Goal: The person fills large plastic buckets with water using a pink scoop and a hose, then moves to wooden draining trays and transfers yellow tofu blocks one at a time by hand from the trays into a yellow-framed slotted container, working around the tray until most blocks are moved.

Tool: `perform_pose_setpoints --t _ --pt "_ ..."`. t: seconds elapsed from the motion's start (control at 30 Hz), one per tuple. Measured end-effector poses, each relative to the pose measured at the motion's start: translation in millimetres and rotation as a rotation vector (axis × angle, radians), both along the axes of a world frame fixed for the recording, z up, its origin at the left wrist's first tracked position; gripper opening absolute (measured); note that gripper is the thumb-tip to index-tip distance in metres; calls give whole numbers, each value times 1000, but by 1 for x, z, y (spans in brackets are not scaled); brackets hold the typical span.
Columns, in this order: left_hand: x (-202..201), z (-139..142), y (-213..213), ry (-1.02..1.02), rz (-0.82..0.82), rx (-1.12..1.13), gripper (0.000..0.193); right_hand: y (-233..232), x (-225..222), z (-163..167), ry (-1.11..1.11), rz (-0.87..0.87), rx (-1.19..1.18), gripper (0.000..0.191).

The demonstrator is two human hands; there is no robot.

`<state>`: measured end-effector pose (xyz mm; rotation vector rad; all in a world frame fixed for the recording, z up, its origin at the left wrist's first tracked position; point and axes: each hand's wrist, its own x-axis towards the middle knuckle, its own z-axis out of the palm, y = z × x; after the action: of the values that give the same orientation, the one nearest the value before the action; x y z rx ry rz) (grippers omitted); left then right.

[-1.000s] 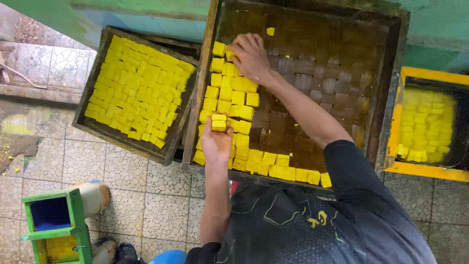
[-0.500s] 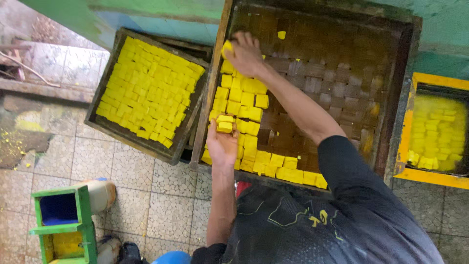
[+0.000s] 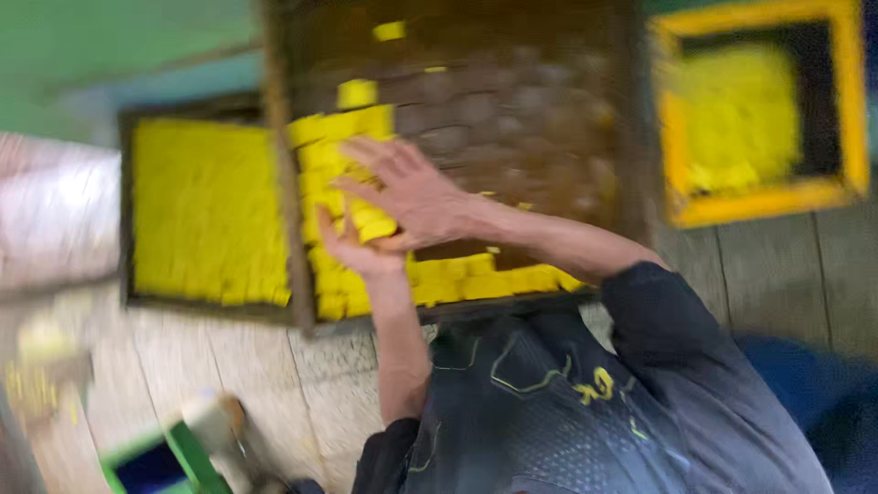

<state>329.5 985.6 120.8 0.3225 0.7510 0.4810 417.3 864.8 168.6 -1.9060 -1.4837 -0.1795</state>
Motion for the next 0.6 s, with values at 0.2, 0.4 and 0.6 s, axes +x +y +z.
perform_pose_setpoints --t 0.2,0.4,0.6 --pt "2 13 -128 -509 -634 -123 76 -161 4 -41 667 -103 38 76" --pt "-2 20 -175 -299 -913 259 49 -414 82 -21 1171 -587 -169 56" --pt "-10 25 -190 -347 -752 271 43 -521 117 -87 362 -843 -1307 72"
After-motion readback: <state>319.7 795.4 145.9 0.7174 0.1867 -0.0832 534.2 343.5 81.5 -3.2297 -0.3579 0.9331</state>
